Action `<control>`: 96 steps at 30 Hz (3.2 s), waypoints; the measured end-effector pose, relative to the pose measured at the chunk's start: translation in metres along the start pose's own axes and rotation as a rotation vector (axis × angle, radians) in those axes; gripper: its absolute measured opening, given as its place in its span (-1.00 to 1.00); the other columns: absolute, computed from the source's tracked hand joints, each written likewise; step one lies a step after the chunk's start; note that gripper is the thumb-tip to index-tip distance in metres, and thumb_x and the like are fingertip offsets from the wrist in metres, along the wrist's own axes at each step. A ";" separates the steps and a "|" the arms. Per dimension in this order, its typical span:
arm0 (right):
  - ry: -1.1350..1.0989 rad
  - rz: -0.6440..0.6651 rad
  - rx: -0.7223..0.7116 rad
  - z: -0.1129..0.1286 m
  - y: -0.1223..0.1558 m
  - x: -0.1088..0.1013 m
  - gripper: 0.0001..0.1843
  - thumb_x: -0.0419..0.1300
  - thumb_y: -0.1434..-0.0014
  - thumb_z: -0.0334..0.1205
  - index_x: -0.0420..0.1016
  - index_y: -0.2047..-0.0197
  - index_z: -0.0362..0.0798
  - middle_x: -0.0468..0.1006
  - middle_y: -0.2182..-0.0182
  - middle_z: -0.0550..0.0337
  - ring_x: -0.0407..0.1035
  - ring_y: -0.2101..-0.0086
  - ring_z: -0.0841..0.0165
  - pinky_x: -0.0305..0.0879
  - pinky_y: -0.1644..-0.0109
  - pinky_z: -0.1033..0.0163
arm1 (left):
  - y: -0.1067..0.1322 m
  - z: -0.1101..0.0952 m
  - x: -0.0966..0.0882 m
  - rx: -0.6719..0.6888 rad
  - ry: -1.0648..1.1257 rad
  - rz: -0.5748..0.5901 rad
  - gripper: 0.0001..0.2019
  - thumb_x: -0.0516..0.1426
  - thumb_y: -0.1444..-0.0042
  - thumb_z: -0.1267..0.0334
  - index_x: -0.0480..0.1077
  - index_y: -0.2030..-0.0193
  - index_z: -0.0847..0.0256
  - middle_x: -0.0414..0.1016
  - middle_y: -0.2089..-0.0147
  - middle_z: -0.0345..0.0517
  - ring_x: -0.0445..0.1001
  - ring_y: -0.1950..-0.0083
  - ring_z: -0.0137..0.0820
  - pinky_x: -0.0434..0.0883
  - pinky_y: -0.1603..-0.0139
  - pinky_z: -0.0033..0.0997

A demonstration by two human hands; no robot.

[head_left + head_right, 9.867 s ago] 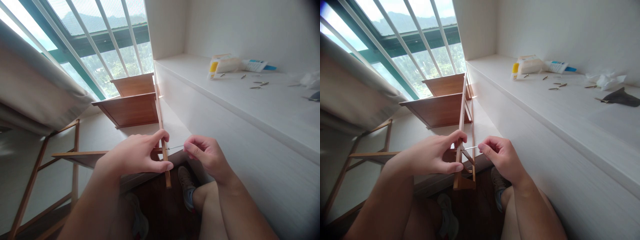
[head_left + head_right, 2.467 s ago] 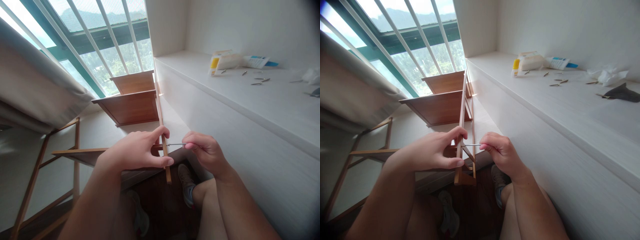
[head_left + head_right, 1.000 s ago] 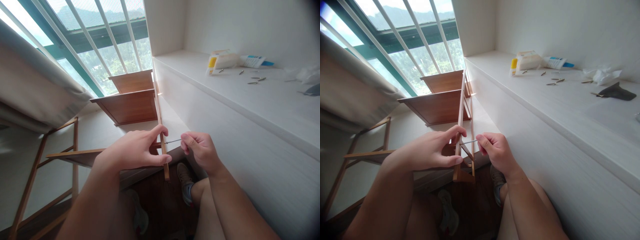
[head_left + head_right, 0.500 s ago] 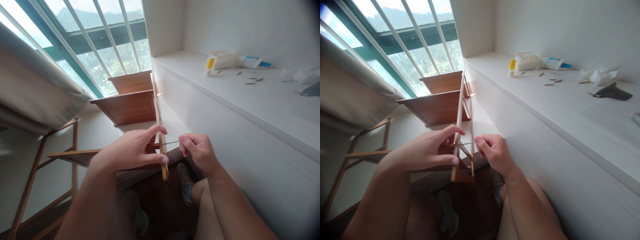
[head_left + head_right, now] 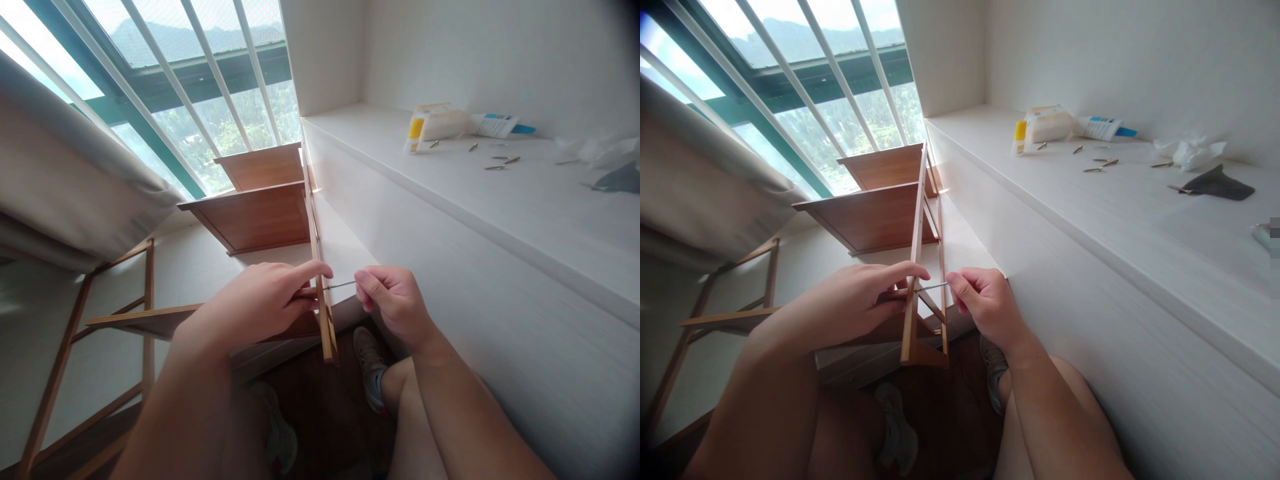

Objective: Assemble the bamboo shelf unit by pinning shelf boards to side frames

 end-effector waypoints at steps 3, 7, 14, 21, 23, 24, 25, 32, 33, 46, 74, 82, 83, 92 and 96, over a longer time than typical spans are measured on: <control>0.007 -0.009 0.005 0.000 0.001 -0.001 -0.49 0.07 -0.30 0.02 0.30 0.61 -0.08 0.27 0.67 0.29 0.16 0.57 0.45 0.05 0.44 0.27 | 0.001 -0.004 0.000 0.020 -0.048 -0.001 -0.68 0.02 -0.23 0.23 0.29 -0.11 -0.11 0.55 0.21 -0.22 0.52 0.20 -0.28 0.29 0.25 -0.39; -0.011 -0.033 0.006 -0.001 0.001 -0.003 -0.50 0.07 -0.30 0.01 0.31 0.60 -0.08 0.27 0.67 0.29 0.16 0.57 0.45 0.05 0.43 0.27 | 0.001 -0.009 0.001 0.050 -0.066 -0.028 -0.71 0.00 -0.26 0.26 0.29 -0.09 -0.06 0.55 0.20 -0.20 0.52 0.18 -0.29 0.28 0.24 -0.39; -0.033 -0.099 -0.009 -0.002 -0.001 -0.009 -0.51 0.07 -0.30 -0.02 0.31 0.60 -0.08 0.27 0.67 0.30 0.16 0.57 0.46 0.07 0.41 0.28 | -0.002 -0.013 0.003 0.073 -0.081 -0.133 -0.70 -0.01 -0.25 0.37 0.29 -0.07 -0.02 0.52 0.26 -0.22 0.47 0.25 -0.34 0.23 0.29 -0.41; -0.030 -0.073 -0.024 -0.002 -0.001 -0.012 -0.53 0.07 -0.31 -0.01 0.32 0.57 -0.08 0.29 0.65 0.28 0.17 0.56 0.45 0.07 0.42 0.28 | 0.001 -0.016 0.004 0.056 -0.118 -0.185 -0.73 0.00 -0.26 0.33 0.28 -0.06 -0.02 0.51 0.29 -0.24 0.43 0.27 -0.34 0.18 0.34 -0.41; -0.028 -0.048 -0.036 -0.002 -0.001 -0.013 -0.56 0.08 -0.31 -0.02 0.35 0.54 -0.07 0.30 0.64 0.28 0.17 0.55 0.45 0.08 0.43 0.28 | 0.001 -0.015 0.005 0.041 -0.132 -0.189 -0.73 -0.01 -0.27 0.32 0.28 -0.06 -0.03 0.50 0.30 -0.24 0.42 0.28 -0.33 0.17 0.35 -0.40; -0.025 -0.038 -0.046 -0.002 -0.001 -0.013 -0.57 0.08 -0.31 -0.02 0.36 0.53 -0.07 0.31 0.62 0.27 0.18 0.55 0.44 0.08 0.43 0.28 | 0.001 -0.015 0.005 0.036 -0.138 -0.190 -0.73 -0.02 -0.27 0.32 0.28 -0.06 -0.03 0.50 0.30 -0.24 0.42 0.27 -0.33 0.17 0.35 -0.40; -0.023 -0.032 -0.059 -0.002 -0.001 -0.014 -0.58 0.08 -0.31 -0.03 0.37 0.51 -0.07 0.32 0.61 0.27 0.18 0.54 0.44 0.09 0.43 0.28 | 0.001 -0.014 0.005 0.033 -0.143 -0.191 -0.73 -0.02 -0.27 0.31 0.28 -0.06 -0.04 0.49 0.31 -0.24 0.42 0.27 -0.33 0.16 0.36 -0.40; -0.035 -0.023 -0.108 -0.003 -0.003 -0.013 -0.65 0.10 -0.31 -0.07 0.40 0.46 -0.07 0.35 0.55 0.25 0.19 0.52 0.43 0.10 0.44 0.28 | 0.001 -0.016 0.005 0.042 -0.161 -0.203 -0.75 -0.03 -0.28 0.30 0.28 -0.05 -0.05 0.47 0.34 -0.26 0.41 0.29 -0.34 0.13 0.38 -0.39; -0.031 -0.028 -0.121 -0.003 -0.003 -0.013 -0.66 0.10 -0.31 -0.08 0.41 0.45 -0.06 0.36 0.55 0.25 0.20 0.51 0.43 0.11 0.43 0.28 | 0.001 -0.016 0.005 0.044 -0.164 -0.205 -0.75 -0.03 -0.28 0.31 0.29 -0.05 -0.04 0.47 0.34 -0.26 0.40 0.30 -0.34 0.13 0.38 -0.39; 0.186 -0.017 -0.342 0.021 -0.001 -0.020 -0.87 0.17 -0.26 -0.28 0.54 0.30 -0.04 0.50 0.39 0.18 0.36 0.34 0.36 0.25 0.22 0.25 | 0.001 -0.017 0.006 0.054 -0.161 -0.220 -0.74 -0.02 -0.27 0.32 0.30 -0.05 -0.05 0.47 0.35 -0.26 0.40 0.30 -0.34 0.09 0.40 -0.39; -0.206 -0.010 0.011 -0.011 0.002 -0.013 -0.78 0.14 -0.25 -0.12 0.51 0.21 -0.08 0.39 0.64 0.29 0.22 0.63 0.45 0.09 0.59 0.32 | 0.000 -0.018 0.003 0.042 -0.173 -0.228 -0.67 0.02 -0.19 0.40 0.33 -0.04 -0.06 0.44 0.38 -0.25 0.38 0.36 -0.35 0.08 0.42 -0.40; 0.152 -0.070 -0.223 0.013 0.003 -0.019 -0.72 0.09 -0.30 -0.14 0.39 0.43 -0.04 0.37 0.51 0.22 0.24 0.46 0.39 0.20 0.35 0.26 | 0.000 -0.018 0.002 0.033 -0.166 -0.229 -0.74 -0.02 -0.25 0.34 0.35 -0.01 -0.04 0.47 0.36 -0.23 0.40 0.35 -0.35 0.11 0.42 -0.40; 0.178 -0.095 -0.274 0.018 0.004 -0.020 -0.74 0.09 -0.29 -0.17 0.41 0.42 -0.04 0.38 0.46 0.19 0.27 0.42 0.36 0.22 0.30 0.24 | 0.000 -0.018 0.002 0.035 -0.163 -0.229 -0.74 -0.02 -0.26 0.33 0.36 0.00 -0.03 0.47 0.36 -0.23 0.40 0.34 -0.36 0.11 0.41 -0.41; 0.170 -0.150 -0.337 0.021 0.004 -0.025 -0.80 0.12 -0.27 -0.19 0.50 0.34 -0.02 0.44 0.37 0.12 0.30 0.38 0.32 0.21 0.31 0.22 | -0.001 -0.017 0.002 0.046 -0.152 -0.232 -0.73 -0.04 -0.28 0.32 0.36 -0.02 -0.05 0.49 0.34 -0.22 0.43 0.32 -0.36 0.17 0.40 -0.43; 0.133 -0.001 -0.154 0.009 0.001 -0.018 -0.64 0.10 -0.28 -0.14 0.41 0.53 -0.06 0.31 0.59 0.25 0.20 0.51 0.40 0.10 0.39 0.26 | -0.001 -0.017 0.002 0.045 -0.160 -0.233 -0.74 -0.03 -0.27 0.32 0.37 -0.01 -0.04 0.49 0.34 -0.21 0.42 0.32 -0.36 0.16 0.40 -0.42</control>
Point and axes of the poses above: each hand's wrist, its own y-axis away from the middle knuckle, its own x-axis out of the palm, z = x × y, the point moved 9 cm from there along -y, towards the middle knuckle
